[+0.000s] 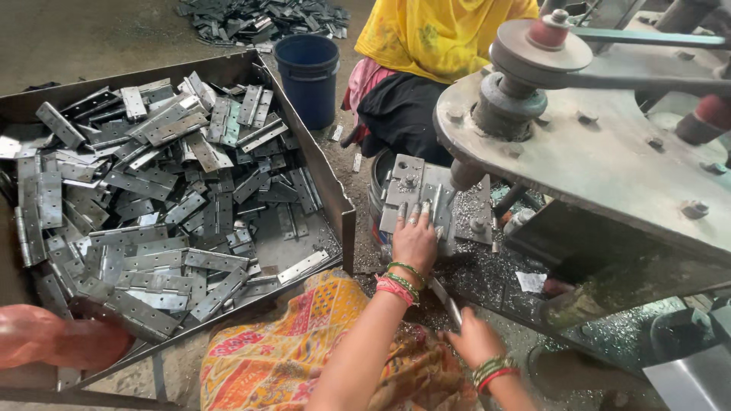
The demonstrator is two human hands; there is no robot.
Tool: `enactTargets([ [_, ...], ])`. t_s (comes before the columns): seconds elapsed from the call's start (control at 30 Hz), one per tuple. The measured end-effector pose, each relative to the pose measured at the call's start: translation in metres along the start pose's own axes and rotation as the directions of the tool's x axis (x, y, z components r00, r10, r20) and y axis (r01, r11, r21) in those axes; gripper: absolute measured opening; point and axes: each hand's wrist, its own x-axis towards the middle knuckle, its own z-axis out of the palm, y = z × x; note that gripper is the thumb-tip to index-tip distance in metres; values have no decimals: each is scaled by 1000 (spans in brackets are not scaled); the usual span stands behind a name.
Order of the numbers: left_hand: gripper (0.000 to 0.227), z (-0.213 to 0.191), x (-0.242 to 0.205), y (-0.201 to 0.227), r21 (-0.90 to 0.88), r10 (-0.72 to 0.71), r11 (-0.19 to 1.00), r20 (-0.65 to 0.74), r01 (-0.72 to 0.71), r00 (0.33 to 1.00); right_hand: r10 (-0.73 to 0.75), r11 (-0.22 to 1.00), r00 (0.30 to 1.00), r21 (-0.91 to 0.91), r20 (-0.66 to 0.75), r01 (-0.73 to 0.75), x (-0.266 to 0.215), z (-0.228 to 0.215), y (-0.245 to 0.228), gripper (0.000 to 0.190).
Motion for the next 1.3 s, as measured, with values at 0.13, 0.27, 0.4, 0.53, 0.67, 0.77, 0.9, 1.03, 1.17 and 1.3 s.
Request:
enactTargets([
  [0.13, 27, -3, -2, 1, 6, 13, 1000, 2, -13, 1000, 160, 971, 987, 175, 15, -161, -29, 60, -2, 79],
  [0.27, 29, 1, -16, -1, 15, 32, 999, -7, -31, 999, -9, 985, 997, 173, -80, 23, -22, 55, 6, 76],
  [0.4, 29, 15, 8, -4, 2, 32, 999, 35, -32, 999, 47, 999, 997, -14, 61, -46, 17, -10, 9, 54],
  [0.53, 31, 27, 30, 4, -9, -21, 1000, 69, 22, 997, 119, 990, 987, 67, 112, -127, 0, -4, -2, 56],
  [0.67, 30, 21, 19, 8, 65, 39, 997, 2, -40, 999, 203, 975, 976, 79, 84, -209, -33, 48, -9, 73],
  [0.77, 28, 10, 7, -2, 38, 42, 998, 10, -42, 999, 127, 990, 990, 61, 59, -130, -16, 38, -4, 72],
  [0.9, 26, 10, 22, -5, -16, 11, 1000, 118, -9, 993, 7, 1000, 1000, -19, 10, -7, 13, -15, 8, 63],
  [1.03, 26, 22, 38, -14, -17, -5, 1000, 64, 6, 998, 119, 993, 991, 20, 62, -120, -3, 2, -1, 72],
  [1.17, 23, 29, 46, -10, -30, 2, 1000, 98, 1, 995, 228, 969, 972, 82, 51, -231, -21, 66, 5, 75],
  [1.3, 20, 2, 25, -12, -53, 46, 998, 120, -40, 992, 90, 983, 996, 156, 23, -93, -2, 63, 35, 76],
])
